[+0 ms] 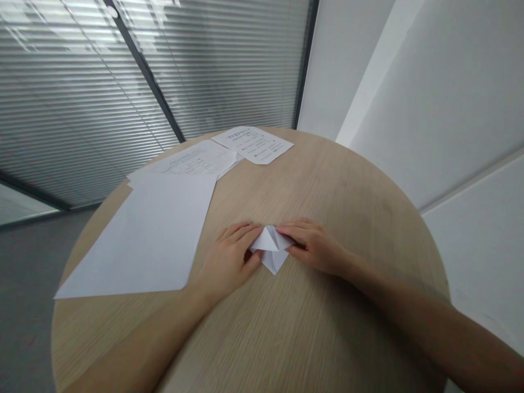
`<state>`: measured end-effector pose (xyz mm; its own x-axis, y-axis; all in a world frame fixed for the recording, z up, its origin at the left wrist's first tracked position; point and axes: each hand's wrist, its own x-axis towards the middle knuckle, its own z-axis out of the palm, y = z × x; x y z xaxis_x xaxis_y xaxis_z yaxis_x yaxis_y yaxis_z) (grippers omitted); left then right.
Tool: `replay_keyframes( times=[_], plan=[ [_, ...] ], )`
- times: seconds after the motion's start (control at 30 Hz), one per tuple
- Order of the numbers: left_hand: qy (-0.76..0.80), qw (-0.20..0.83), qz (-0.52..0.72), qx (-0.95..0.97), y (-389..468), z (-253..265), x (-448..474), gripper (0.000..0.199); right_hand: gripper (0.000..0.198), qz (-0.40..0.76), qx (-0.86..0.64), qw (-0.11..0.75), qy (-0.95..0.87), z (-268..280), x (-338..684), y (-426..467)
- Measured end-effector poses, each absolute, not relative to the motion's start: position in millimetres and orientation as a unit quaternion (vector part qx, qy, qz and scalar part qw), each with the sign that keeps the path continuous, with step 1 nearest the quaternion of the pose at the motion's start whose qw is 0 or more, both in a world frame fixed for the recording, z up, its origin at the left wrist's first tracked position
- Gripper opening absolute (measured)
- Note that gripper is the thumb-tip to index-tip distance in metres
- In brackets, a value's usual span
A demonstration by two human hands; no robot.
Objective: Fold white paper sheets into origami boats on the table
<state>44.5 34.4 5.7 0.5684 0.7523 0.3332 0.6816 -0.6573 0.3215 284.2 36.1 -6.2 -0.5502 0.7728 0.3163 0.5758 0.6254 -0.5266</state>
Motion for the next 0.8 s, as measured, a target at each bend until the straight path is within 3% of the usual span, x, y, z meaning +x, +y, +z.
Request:
replay_keyframes(
  times=[0.2,0.53,0.8],
  plan=[
    [0.442,0.06,0.201,0.872,38,1,48,0.04,0.036,0.149,-0.467,0.285,-0.824,-7,270,31],
    [0.411,-0.003,0.132,0.902,34,-3,50,0.043,0.035,0.056,-0.373,0.25,-0.892,-17,273,31],
    [0.354,-0.005,0.057,0.934,30,-7,44,0.057,0.037,0.026,-0.337,0.193,-0.921,-12,273,28]
  ],
)
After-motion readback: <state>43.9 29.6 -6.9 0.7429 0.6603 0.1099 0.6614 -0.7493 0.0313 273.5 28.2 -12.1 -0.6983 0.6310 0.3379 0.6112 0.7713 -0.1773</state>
